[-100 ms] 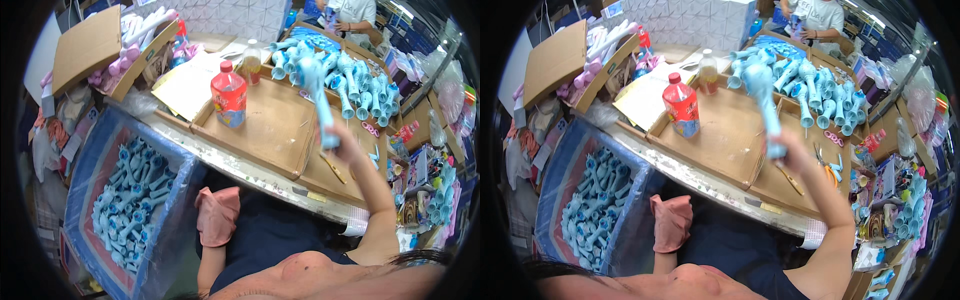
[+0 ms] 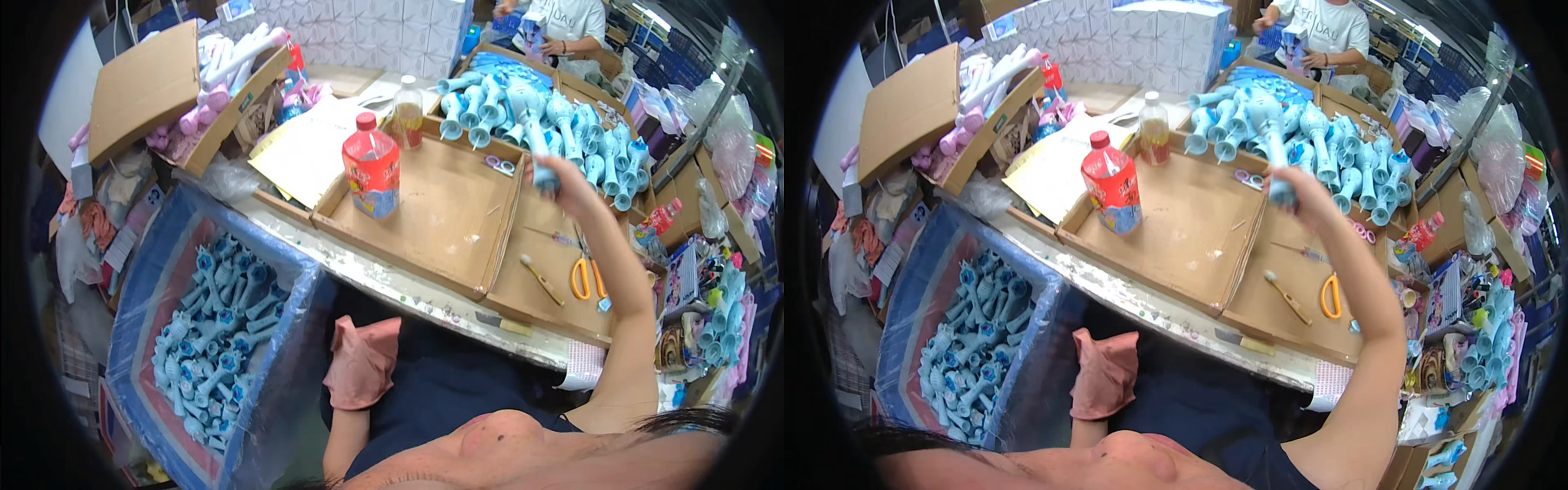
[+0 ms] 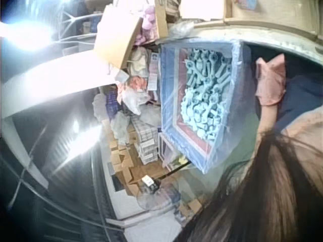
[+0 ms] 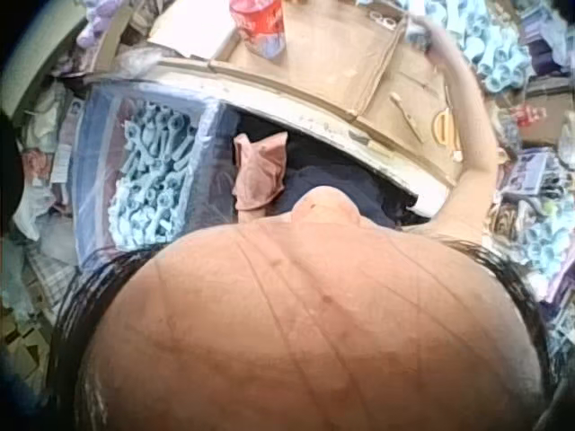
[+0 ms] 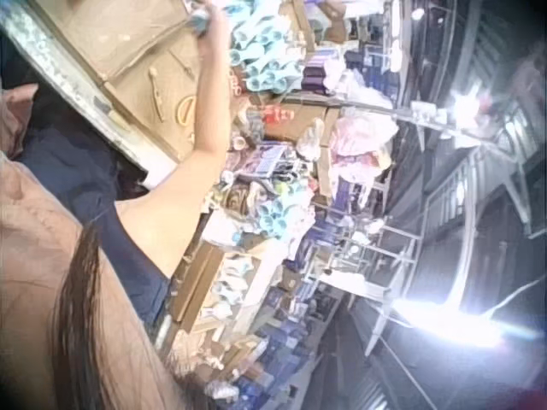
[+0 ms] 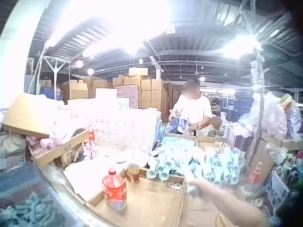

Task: The person repeatedly picks up light blue plastic toy parts from a bin, wipes them with a pink cloth, and uses a small metal tool to scrape or adjust the surface. The person then places the parts back into the bin and repeats the process with new items.

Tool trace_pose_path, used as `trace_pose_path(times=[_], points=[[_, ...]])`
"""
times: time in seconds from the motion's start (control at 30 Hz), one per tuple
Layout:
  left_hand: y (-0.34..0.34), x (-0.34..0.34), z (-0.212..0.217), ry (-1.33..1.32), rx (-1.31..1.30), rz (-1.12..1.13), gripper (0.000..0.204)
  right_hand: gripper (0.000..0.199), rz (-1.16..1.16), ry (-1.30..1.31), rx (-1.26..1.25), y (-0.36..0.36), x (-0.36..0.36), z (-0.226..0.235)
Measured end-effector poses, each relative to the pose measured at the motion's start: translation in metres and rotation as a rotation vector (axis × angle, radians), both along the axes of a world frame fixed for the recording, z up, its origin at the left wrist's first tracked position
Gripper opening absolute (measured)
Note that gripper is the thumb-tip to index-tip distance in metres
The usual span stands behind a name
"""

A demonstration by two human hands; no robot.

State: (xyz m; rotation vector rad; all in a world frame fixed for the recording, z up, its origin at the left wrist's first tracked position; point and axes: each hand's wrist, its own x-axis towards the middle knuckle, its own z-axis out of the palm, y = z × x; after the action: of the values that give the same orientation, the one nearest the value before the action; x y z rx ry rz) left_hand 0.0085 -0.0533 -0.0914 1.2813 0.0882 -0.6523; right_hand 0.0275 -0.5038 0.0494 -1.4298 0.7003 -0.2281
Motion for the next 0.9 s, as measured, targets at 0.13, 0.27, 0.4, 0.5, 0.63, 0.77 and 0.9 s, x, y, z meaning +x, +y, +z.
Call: trace_pose_path(times=[0.13,0.27,0.4,0.5,0.63,0.77,0.9], points=[[0.019,-0.023,0.004,-0.636,0.428,0.015,0.044,0.034,-0.103,0.059,-0.334,-0.132,0.081,-0.021],[0.032,-0.048,0.023,-0.897,0.715,0.117,0.038,0.034,-0.256,0.009,-0.299,-0.180,0.148,-0.041],[0.028,-0.052,0.046,-1.032,0.835,0.170,0.034,0.044,-0.404,-0.351,-0.101,-0.184,0.190,-0.082],[0.023,-0.040,0.063,-0.950,0.808,0.005,0.030,0.067,-0.535,-0.259,-0.788,-0.156,0.196,-0.114],[0.001,-0.014,0.079,-0.770,0.659,-0.261,0.031,0.045,-0.185,-0.548,-0.817,-0.052,0.139,-0.104],[-0.045,0.014,0.093,-1.531,1.080,-0.404,0.035,0.029,0.641,-0.550,-0.577,0.089,0.041,-0.074],[-0.073,0.016,0.104,-2.498,2.824,-0.184,0.039,0.029,0.983,-0.507,-0.648,0.152,0.014,-0.050]])
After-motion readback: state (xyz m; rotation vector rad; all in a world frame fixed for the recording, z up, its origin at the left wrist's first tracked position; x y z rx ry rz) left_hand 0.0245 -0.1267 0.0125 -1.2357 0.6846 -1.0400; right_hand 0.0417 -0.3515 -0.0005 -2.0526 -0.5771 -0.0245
